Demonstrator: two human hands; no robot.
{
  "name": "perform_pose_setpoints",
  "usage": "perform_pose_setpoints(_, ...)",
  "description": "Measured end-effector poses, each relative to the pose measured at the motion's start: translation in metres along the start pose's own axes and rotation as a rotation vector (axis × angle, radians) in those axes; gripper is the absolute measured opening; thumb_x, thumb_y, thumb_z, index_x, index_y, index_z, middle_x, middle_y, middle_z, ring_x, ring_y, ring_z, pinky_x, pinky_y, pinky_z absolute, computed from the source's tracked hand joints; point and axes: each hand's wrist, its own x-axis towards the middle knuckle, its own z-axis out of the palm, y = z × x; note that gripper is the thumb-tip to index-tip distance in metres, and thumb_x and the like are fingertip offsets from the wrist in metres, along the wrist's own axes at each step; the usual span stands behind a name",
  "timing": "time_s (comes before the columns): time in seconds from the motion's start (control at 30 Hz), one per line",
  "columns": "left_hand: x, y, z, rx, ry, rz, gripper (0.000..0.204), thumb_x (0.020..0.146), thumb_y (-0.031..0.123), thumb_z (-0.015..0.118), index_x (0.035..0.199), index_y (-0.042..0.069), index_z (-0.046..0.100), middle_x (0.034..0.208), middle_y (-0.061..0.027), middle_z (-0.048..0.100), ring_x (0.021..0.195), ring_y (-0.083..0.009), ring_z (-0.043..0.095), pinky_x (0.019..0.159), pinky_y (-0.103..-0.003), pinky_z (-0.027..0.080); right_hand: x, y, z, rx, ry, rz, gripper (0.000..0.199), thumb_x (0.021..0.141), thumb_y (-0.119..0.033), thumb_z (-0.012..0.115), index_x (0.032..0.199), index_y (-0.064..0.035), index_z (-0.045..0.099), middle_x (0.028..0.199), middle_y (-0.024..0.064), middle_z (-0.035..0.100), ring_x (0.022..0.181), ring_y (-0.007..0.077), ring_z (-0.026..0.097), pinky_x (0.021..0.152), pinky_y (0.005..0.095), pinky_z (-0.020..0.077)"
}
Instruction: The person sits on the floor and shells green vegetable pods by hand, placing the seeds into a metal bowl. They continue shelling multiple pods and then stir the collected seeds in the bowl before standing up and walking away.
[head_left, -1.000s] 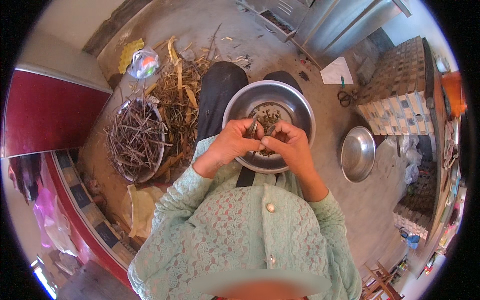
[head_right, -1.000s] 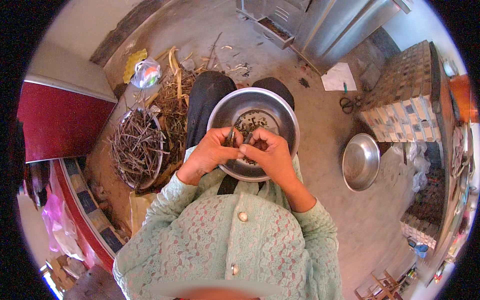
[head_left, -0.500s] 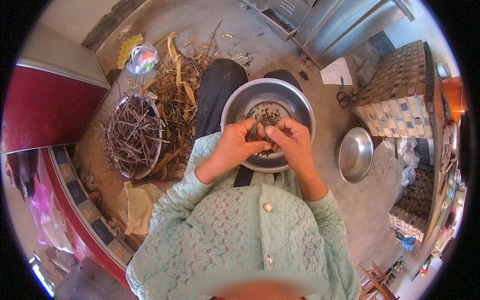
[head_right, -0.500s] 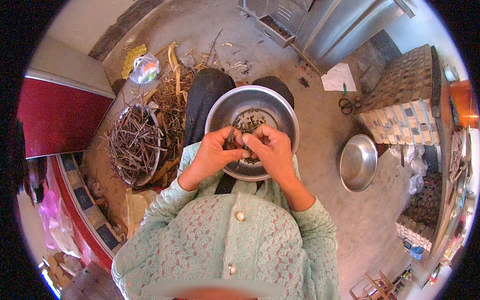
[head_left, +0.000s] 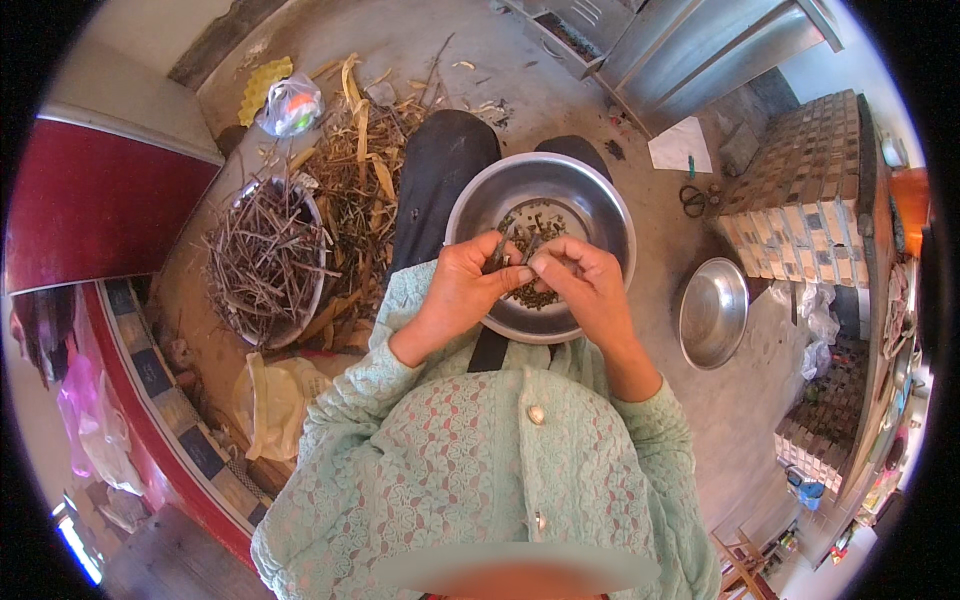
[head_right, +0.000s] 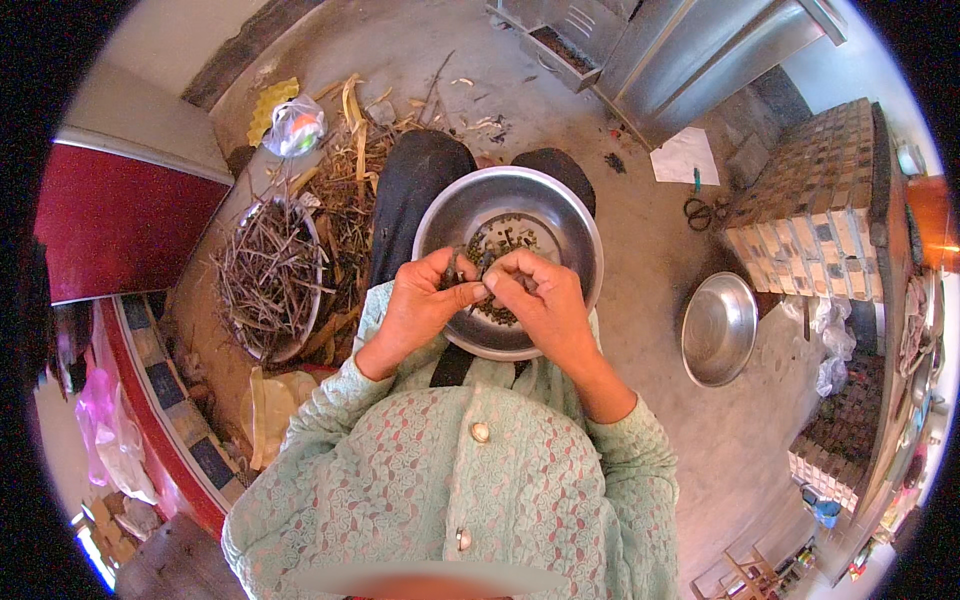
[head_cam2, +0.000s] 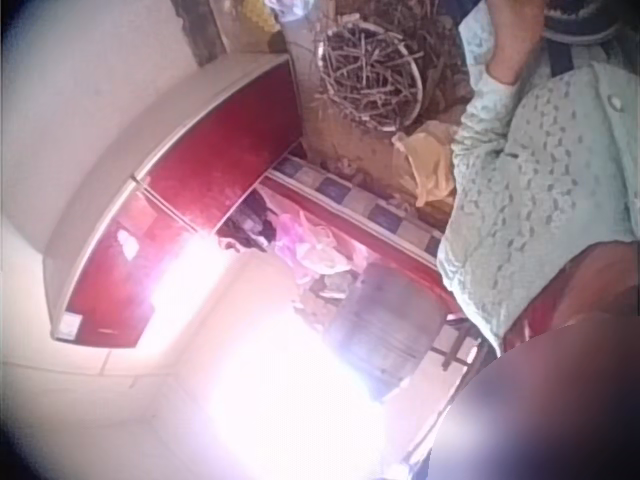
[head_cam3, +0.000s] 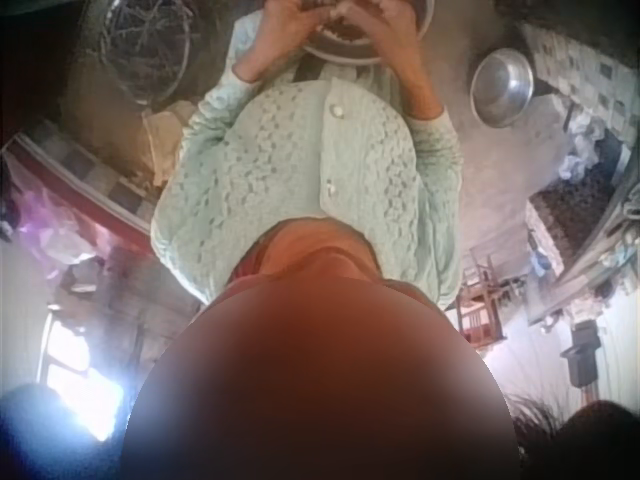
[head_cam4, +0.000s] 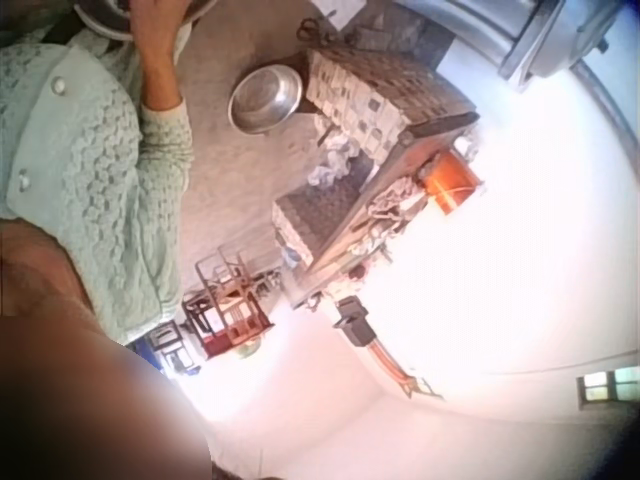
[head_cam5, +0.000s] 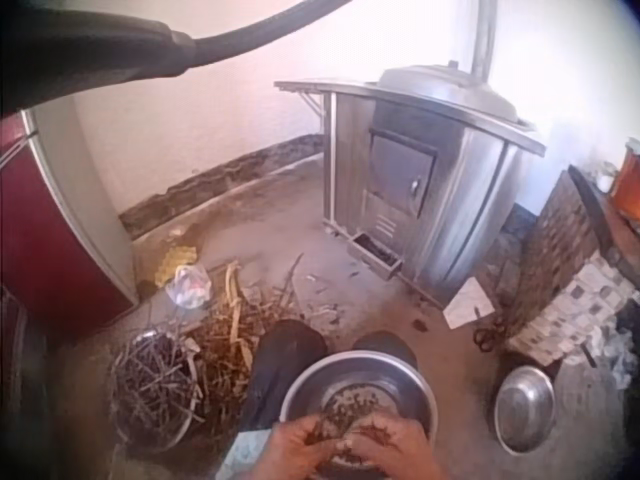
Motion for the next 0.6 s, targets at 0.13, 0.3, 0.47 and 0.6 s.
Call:
perform_pose_setpoints(0.13, 0.000, 0.003, -0.001, -0.096, -0.025, -0.018, 0.014, 0.079, 0.009, 0.071, 0.077, 0.004, 0.058, 0.069, 0.0039, 0.058, 0.065, -0.0019, 0.047, 0.057, -0.019, 0.039, 0.001, 0.007, 0.002, 0.089, 0.008, -0.035, 0.012, 0.087, -0.012, 0.062, 0.085, -0.0006, 0.060, 0.076, 0.0009, 0.060, 0.067, 0.0061, 0.054, 0.062, 0.0199, 0.0452)
perform_pose_setpoints(0.3, -0.001, 0.006, -0.005, -0.240, -0.107, -0.077, 0.013, 0.079, 0.010, 0.071, 0.077, 0.006, 0.059, 0.066, 0.0033, 0.058, 0.055, -0.0005, 0.042, 0.047, -0.017, 0.032, 0.002, 0.009, -0.001, 0.085, -0.042, -0.059, 0.014, 0.085, -0.013, 0.065, 0.087, -0.0008, 0.058, 0.076, 0.0000, 0.059, 0.067, 0.0057, 0.054, 0.060, 0.0195, 0.0449)
perform_pose_setpoints(0.47, -0.002, 0.002, -0.011, -0.353, -0.158, -0.230, 0.011, 0.082, 0.012, 0.068, 0.080, 0.005, 0.060, 0.067, 0.0003, 0.061, 0.046, -0.0002, 0.036, 0.040, -0.017, 0.024, 0.001, 0.009, 0.000, 0.069, -0.058, -0.051, 0.013, 0.087, -0.011, 0.062, 0.085, 0.0003, 0.057, 0.074, 0.0005, 0.058, 0.066, 0.0051, 0.055, 0.058, 0.0203, 0.0451)
perform_pose_setpoints(0.6, -0.001, 0.004, -0.009, -0.472, -0.154, -0.279, 0.008, 0.084, 0.011, 0.065, 0.082, 0.004, 0.061, 0.068, -0.0023, 0.062, 0.043, -0.0008, 0.034, 0.037, -0.018, 0.021, 0.001, 0.007, 0.000, 0.068, -0.037, -0.060, 0.011, 0.087, -0.010, 0.060, 0.085, 0.0006, 0.056, 0.073, 0.0009, 0.058, 0.065, 0.0058, 0.056, 0.058, 0.0209, 0.0458)
